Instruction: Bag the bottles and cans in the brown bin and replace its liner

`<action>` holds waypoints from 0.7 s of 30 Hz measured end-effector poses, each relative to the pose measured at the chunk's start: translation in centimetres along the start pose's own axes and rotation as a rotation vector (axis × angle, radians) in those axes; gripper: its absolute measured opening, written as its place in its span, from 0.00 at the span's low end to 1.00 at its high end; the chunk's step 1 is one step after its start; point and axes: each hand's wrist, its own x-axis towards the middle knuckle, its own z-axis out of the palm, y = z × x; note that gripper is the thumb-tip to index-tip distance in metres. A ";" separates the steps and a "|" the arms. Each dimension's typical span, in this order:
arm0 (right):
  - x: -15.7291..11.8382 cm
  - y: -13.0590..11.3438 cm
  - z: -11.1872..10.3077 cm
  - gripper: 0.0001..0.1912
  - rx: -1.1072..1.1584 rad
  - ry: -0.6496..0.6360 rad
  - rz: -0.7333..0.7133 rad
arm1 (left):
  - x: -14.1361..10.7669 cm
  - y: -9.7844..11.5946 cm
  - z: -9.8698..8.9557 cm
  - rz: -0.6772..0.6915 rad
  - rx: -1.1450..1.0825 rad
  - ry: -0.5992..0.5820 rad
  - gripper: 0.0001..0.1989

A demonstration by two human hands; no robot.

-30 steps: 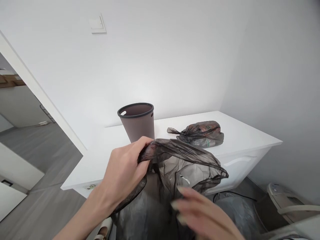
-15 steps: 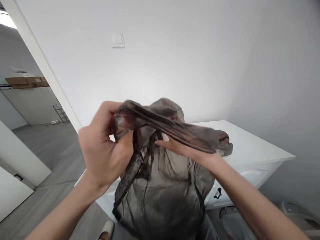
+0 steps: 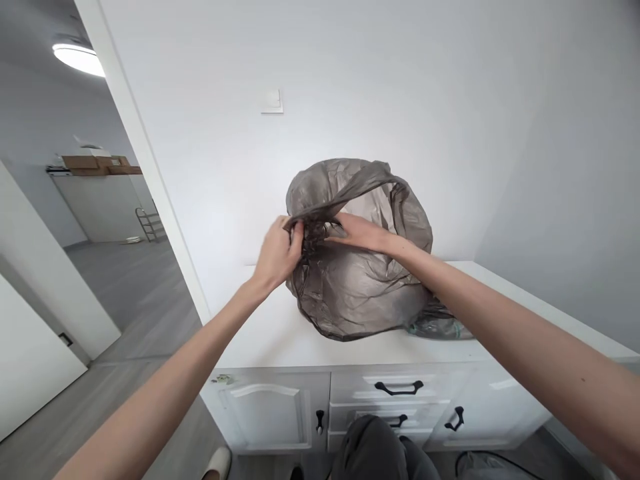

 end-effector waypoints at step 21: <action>-2.3 -0.6 -0.5 0.11 -0.208 -0.348 0.137 | -4.2 -1.8 4.8 -0.144 -0.062 -0.290 0.15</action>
